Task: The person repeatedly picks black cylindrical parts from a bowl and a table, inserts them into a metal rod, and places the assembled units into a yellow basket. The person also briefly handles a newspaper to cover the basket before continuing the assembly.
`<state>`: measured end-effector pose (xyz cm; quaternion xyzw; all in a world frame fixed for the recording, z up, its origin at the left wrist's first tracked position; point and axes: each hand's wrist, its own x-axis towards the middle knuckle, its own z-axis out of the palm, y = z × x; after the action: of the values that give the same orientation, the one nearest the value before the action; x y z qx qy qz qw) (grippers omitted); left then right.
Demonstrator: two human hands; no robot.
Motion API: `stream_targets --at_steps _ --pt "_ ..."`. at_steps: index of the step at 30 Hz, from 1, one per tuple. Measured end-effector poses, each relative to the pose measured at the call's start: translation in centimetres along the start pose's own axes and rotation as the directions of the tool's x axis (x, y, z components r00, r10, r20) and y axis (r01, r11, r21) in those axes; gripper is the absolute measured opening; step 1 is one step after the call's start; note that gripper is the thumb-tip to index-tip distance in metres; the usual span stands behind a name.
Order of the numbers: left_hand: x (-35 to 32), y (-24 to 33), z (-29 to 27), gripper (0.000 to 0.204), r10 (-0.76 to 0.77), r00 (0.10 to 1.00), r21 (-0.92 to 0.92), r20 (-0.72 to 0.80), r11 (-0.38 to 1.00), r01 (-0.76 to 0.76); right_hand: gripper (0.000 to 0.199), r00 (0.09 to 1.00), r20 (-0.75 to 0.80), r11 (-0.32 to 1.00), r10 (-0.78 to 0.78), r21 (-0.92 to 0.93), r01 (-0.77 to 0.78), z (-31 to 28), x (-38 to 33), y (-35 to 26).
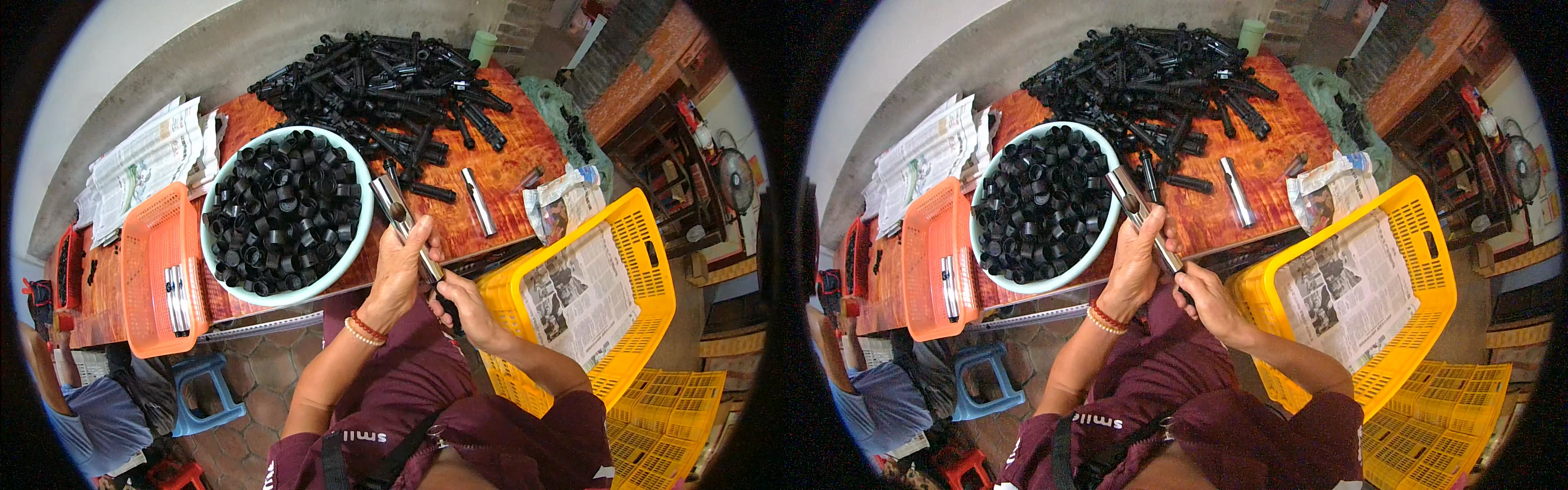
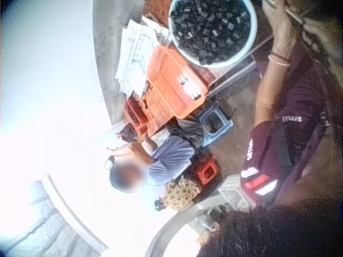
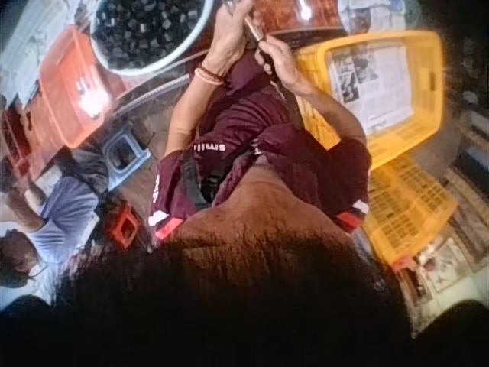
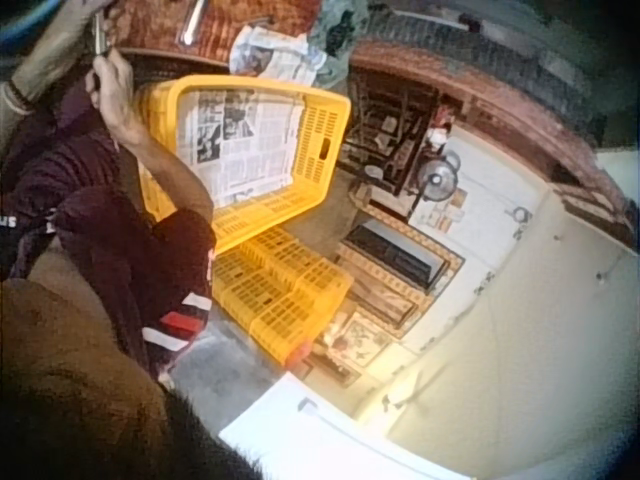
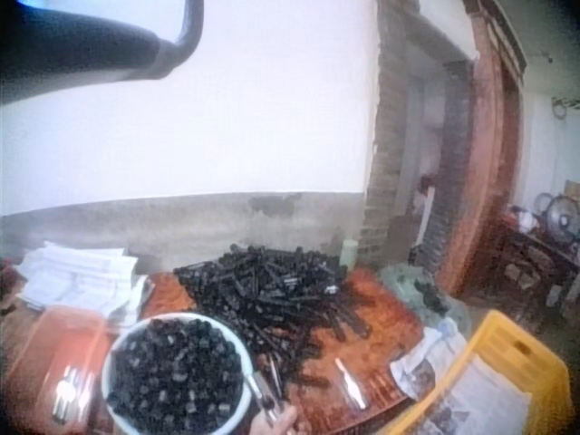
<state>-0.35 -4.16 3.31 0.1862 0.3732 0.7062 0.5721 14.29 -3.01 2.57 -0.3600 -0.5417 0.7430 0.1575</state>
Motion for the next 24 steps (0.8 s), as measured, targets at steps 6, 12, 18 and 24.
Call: stream_targets --at_steps 6,12,18,24 --pt "0.1 -1.3 -0.2 0.024 0.038 0.999 -0.01 -0.026 0.999 -0.038 0.024 0.994 -0.104 0.99 -0.038 -0.136 0.023 0.1 0.4 0.8" --pt "0.4 -1.8 -0.5 0.025 0.061 0.998 -0.077 -0.023 0.995 -0.063 0.027 0.985 -0.144 0.972 -0.098 -0.228 0.064 -0.1 0.6 1.0" --pt "0.1 -1.9 -0.5 0.027 0.06 0.998 -0.08 -0.017 0.995 -0.061 0.024 0.986 -0.128 0.956 -0.11 -0.286 0.07 -0.4 0.6 1.3" --pt "0.9 0.3 -1.1 0.052 0.09 0.994 -0.25 0.064 0.965 -0.072 0.036 0.988 0.053 0.959 -0.142 -0.24 0.151 -0.4 0.9 -0.5"
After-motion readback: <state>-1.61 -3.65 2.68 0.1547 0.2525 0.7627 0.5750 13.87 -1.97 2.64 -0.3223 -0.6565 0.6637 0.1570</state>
